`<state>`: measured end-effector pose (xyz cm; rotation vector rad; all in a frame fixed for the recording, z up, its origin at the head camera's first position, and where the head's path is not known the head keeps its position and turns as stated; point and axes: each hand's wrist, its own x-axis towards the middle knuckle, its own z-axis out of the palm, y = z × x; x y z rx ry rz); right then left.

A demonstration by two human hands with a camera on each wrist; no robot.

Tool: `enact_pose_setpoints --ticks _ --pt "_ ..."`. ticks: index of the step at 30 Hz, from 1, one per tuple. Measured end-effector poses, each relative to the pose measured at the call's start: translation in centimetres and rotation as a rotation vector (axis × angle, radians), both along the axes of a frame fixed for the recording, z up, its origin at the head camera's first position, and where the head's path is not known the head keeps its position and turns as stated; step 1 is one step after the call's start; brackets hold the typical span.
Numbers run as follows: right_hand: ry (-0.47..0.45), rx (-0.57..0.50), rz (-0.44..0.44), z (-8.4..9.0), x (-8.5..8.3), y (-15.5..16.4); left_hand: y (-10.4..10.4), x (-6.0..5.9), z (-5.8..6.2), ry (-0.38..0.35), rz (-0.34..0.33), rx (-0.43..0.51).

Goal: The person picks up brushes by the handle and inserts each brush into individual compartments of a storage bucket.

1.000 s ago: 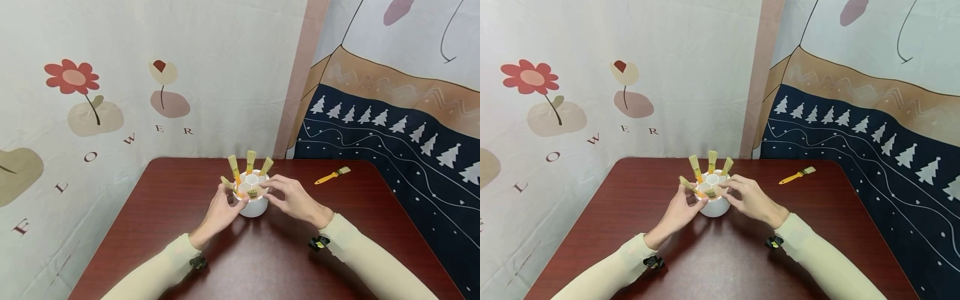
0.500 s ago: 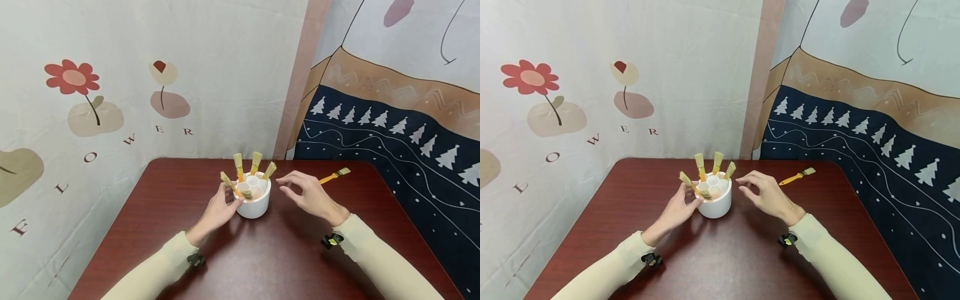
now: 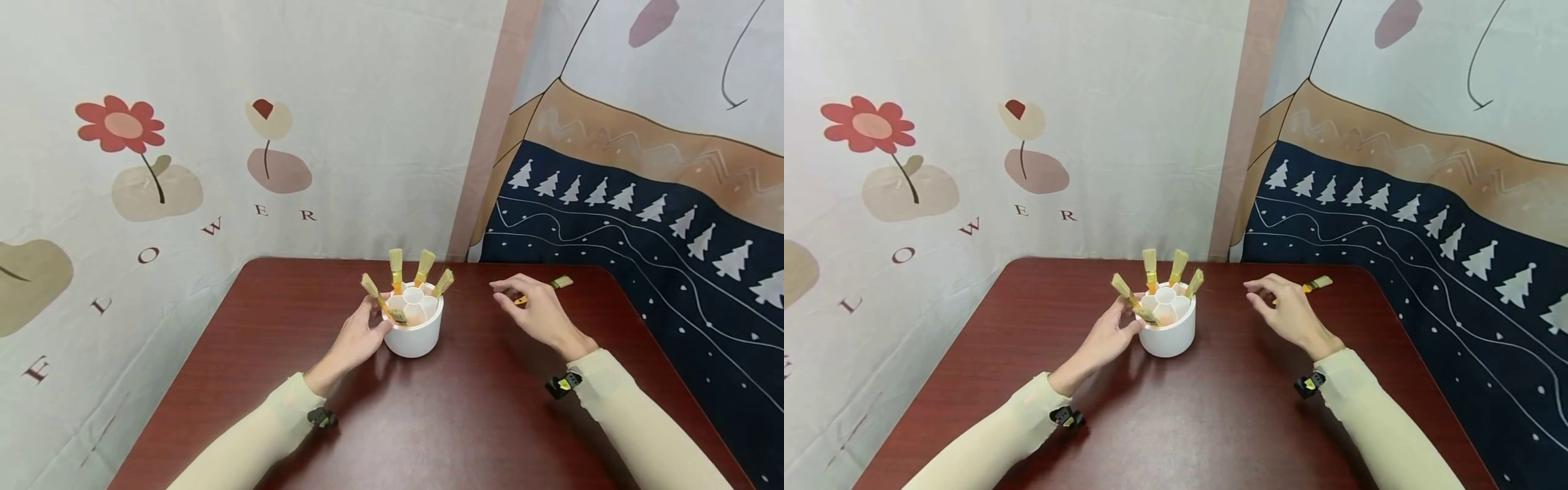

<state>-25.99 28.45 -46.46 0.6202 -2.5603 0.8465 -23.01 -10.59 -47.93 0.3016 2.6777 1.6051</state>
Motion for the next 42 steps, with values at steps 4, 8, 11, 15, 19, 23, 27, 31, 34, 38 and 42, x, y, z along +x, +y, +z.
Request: enact_pose_setpoints --ticks 4,8,11,15,19,23,27,31,34,38,42 --pt "-0.062 0.005 -0.068 -0.8 -0.7 1.4 0.1 -0.1 0.0 0.000 0.009 0.001" --pt "-0.142 0.021 -0.130 -1.5 -1.4 2.7 0.1 0.0 0.1 0.007 0.011 0.005" --pt "-0.194 0.042 -0.172 -1.9 -1.8 3.6 0.2 0.0 0.1 0.006 0.012 0.009" --pt "-0.250 0.061 -0.238 -2.3 -2.3 4.5 0.2 0.2 0.2 -0.006 0.022 0.024" --pt "-0.258 0.047 -0.301 -2.5 -2.7 5.3 0.3 0.6 0.5 -0.025 0.031 0.048" --pt "-0.239 0.038 -0.370 -2.9 -3.2 6.1 0.4 0.9 0.8 -0.008 0.050 0.013" --pt "-0.273 0.056 -0.421 -3.1 -3.7 6.8 0.7 1.2 0.8 0.031 0.075 -0.069" --pt "-0.356 0.068 -0.436 -3.3 -4.0 7.0 1.0 1.6 0.9 0.037 0.079 -0.115" --pt "-0.398 0.073 -0.434 -3.5 -4.1 6.9 1.2 1.8 0.9 0.036 0.077 -0.108" --pt "-0.404 0.096 -0.416 -3.7 -4.3 6.8 1.3 1.8 0.8 0.029 0.084 -0.107" --pt "-0.397 0.110 -0.393 -3.8 -4.4 6.9 1.4 1.8 0.7 0.018 0.086 -0.112"
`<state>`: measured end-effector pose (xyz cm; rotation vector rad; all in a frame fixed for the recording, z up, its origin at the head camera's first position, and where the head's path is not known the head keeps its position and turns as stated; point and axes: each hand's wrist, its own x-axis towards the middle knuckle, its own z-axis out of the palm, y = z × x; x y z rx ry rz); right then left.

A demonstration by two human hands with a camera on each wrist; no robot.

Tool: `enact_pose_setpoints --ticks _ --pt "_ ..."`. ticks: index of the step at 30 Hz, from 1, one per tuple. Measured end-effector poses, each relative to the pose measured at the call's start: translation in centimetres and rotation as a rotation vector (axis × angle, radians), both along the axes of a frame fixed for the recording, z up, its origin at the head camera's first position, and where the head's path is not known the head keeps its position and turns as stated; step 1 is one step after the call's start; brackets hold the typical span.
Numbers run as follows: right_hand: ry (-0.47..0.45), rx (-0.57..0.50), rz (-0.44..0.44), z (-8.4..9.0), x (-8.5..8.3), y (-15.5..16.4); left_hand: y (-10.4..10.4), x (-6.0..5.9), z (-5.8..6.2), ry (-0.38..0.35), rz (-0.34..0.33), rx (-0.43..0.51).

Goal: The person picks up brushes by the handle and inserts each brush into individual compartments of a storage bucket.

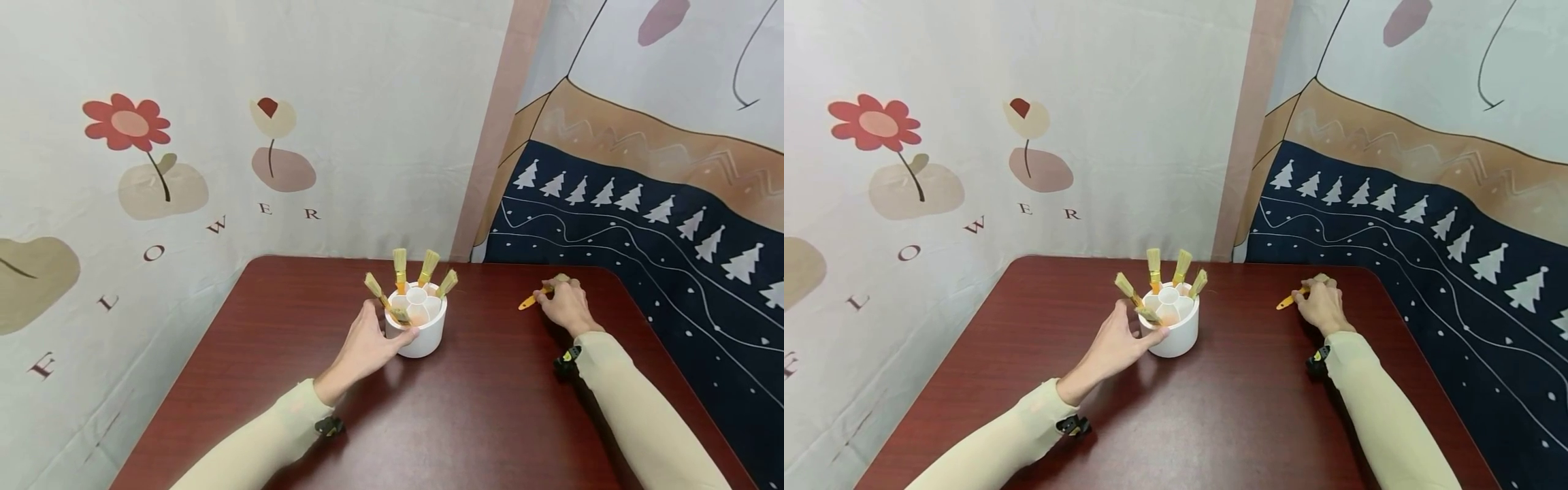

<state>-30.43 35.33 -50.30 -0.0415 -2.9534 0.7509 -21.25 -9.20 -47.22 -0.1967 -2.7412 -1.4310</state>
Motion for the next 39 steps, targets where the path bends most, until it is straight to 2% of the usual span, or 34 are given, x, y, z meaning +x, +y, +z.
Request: enact_pose_setpoints --ticks 7,16,21,31,39 --pt "-0.009 -0.025 0.034 0.0 0.1 -0.1 0.0 0.0 0.1 -0.007 0.002 0.005" --pt "0.061 0.017 0.091 -0.3 -0.2 -0.5 0.1 -0.2 -0.1 -0.005 0.008 0.008" --pt "0.079 0.001 0.114 -0.2 -0.3 -0.8 0.2 -0.2 0.0 -0.005 0.007 0.012" --pt "0.152 0.012 0.178 1.3 0.3 -2.3 0.1 -0.2 0.0 -0.008 0.003 0.008" --pt "0.210 -0.049 0.195 2.6 1.6 -3.6 0.2 -0.2 0.2 -0.010 0.000 0.008"
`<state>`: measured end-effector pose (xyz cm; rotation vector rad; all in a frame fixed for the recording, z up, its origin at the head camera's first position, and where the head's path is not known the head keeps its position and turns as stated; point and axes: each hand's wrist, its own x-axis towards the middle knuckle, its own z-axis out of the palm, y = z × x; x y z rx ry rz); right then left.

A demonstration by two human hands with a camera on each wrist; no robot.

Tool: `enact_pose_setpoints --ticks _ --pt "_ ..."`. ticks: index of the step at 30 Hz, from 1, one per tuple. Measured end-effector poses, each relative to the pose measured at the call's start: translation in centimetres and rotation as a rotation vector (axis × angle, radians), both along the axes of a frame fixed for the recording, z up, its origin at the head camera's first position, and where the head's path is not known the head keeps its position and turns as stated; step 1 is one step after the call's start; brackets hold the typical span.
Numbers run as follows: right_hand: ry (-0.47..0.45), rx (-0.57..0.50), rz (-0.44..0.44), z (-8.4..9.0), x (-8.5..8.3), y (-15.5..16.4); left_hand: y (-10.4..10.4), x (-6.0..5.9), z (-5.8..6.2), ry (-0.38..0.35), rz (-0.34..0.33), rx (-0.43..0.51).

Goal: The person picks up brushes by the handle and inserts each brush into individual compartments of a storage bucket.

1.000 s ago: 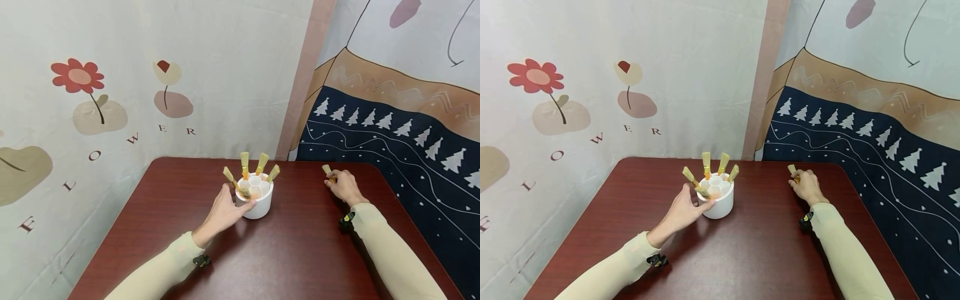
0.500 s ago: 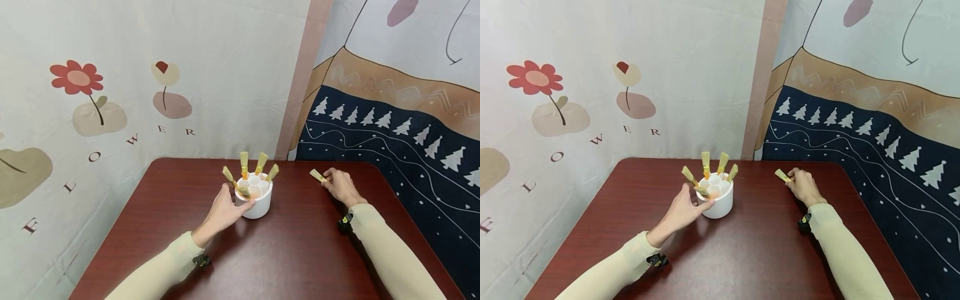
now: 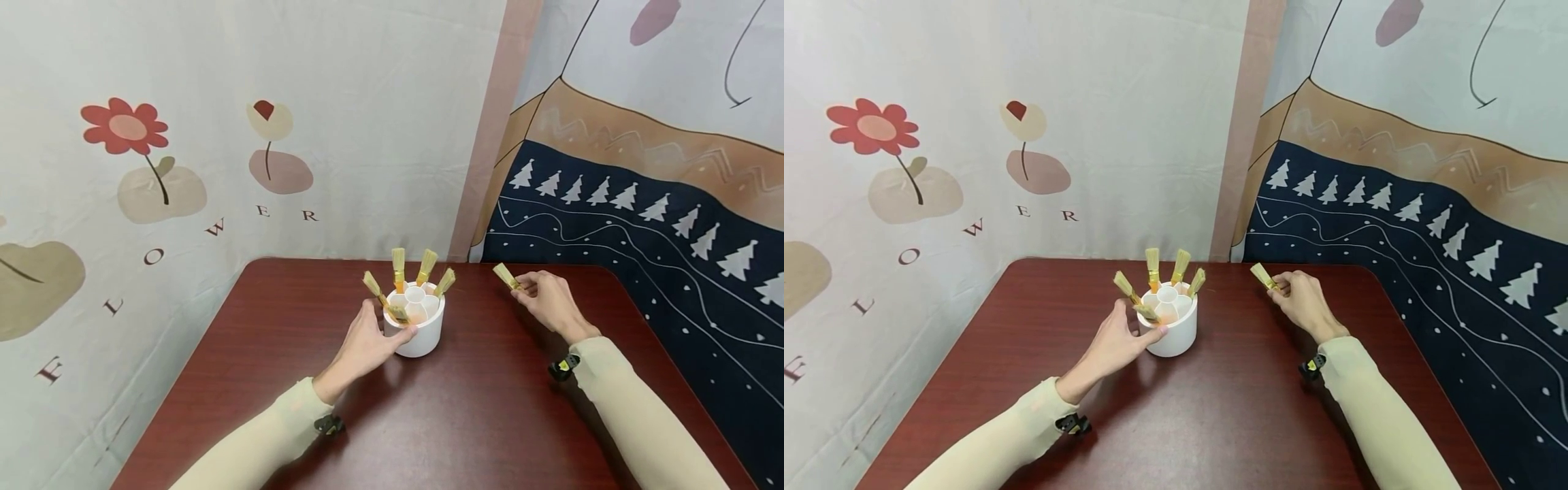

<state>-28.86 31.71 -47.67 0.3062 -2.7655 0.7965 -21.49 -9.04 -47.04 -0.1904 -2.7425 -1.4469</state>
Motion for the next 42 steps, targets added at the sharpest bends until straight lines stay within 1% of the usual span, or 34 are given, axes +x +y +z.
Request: enact_pose_setpoints --ticks 6,12,17,29,42 --pt "0.036 -0.048 0.015 0.8 0.8 -0.9 0.0 -0.1 -0.1 -0.004 0.006 -0.007" --pt "0.045 -0.098 0.019 1.5 1.5 -1.8 -0.1 0.0 0.0 -0.007 0.010 -0.006" --pt "0.066 -0.117 0.036 1.9 1.8 -2.2 0.0 0.0 0.0 -0.012 0.008 -0.006" --pt "0.127 -0.136 0.057 2.7 2.8 -3.3 0.0 -0.1 0.0 -0.002 0.003 -0.021" --pt "0.168 -0.145 0.098 3.7 4.0 -5.1 0.0 -0.1 0.0 -0.008 -0.002 -0.010"
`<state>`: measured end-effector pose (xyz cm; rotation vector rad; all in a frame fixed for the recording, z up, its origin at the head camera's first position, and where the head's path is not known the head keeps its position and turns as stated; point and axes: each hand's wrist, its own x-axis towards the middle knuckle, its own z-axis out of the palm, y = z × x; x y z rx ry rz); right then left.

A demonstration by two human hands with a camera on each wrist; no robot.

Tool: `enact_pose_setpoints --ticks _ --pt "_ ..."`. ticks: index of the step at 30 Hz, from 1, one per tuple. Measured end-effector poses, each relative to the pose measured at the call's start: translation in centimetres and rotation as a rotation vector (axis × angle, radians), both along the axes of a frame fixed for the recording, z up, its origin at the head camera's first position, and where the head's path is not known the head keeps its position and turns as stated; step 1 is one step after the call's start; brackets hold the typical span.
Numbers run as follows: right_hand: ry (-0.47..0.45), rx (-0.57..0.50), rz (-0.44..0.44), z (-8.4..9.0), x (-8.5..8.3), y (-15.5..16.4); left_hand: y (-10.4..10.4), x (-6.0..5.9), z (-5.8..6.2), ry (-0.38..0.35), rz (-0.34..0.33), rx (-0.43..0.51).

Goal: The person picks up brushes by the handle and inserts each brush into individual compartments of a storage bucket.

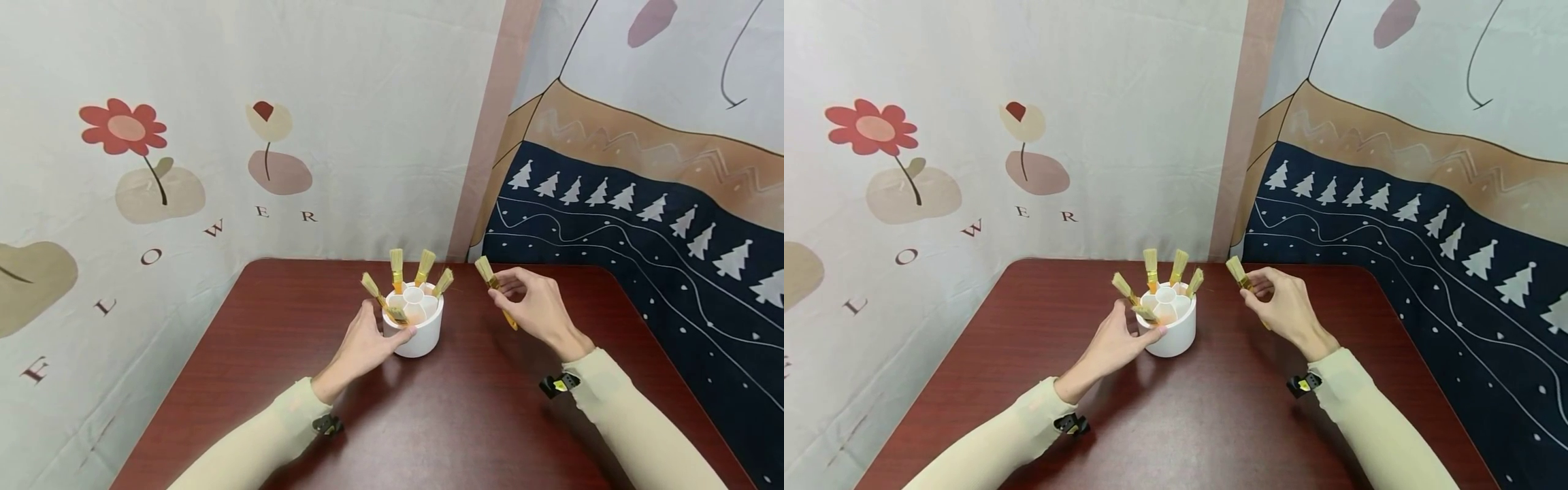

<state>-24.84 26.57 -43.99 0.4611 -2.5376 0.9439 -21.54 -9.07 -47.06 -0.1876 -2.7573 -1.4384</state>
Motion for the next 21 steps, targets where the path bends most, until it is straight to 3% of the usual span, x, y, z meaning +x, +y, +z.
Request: enact_pose_setpoints --ticks 21 --pt "0.061 -0.090 0.069 1.5 2.3 -2.6 -0.1 -0.1 -0.3 -0.003 0.003 0.010"
